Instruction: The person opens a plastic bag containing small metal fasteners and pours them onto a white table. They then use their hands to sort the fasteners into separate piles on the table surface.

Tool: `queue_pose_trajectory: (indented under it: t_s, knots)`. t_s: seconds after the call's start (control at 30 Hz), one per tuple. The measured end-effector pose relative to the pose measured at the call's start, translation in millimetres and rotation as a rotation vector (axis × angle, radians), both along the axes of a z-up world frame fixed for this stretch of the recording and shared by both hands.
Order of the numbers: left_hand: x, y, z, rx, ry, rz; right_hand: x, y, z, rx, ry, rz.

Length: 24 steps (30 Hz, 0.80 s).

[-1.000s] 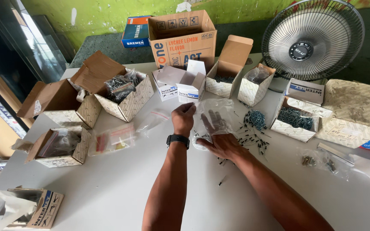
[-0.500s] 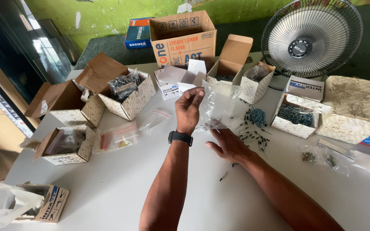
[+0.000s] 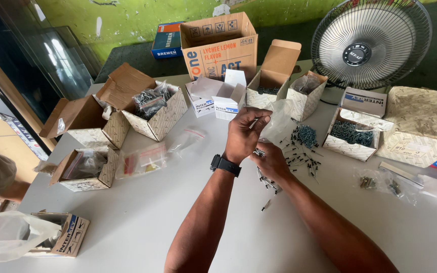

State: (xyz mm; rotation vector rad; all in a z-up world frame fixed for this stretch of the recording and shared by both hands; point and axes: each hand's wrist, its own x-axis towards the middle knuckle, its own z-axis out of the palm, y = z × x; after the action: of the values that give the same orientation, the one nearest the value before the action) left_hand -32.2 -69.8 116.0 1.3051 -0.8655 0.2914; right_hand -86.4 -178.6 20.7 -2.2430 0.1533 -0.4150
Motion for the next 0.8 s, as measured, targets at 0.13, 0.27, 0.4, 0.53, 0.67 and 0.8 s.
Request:
queue_pose_trajectory:
  t_s: [0.13, 0.27, 0.4, 0.53, 0.67, 0.8]
  knots:
    - [-15.3, 8.3, 13.3, 0.011, -0.026, -0.008, 0.9, -6.8, -16.5, -0.136, 0.032, 0.031]
    - [-19.4, 13.1, 20.8, 0.011, -0.070, -0.049, -8.3, -6.0, -16.6, -0.306, 0.083, 0.101]
    - [-20.2, 20.5, 26.5, -0.003, -0.111, -0.060, -0.9, -17.4, -34.2, -0.328, -0.004, 0.085]
    - [-15.0, 26.4, 26.3, -0.038, -0.112, -0.046, -13.1, -8.1, -14.0, -0.359, -0.115, 0.031]
    - [-9.4, 30.9, 25.0, -0.096, -0.057, -0.039, -8.9, -11.2, -22.9, -0.395, -0.179, -0.056]
    - [-8.3, 35.4, 27.3, -0.131, 0.013, -0.023, -10.3, -10.5, -16.3, -0.473, -0.243, -0.094]
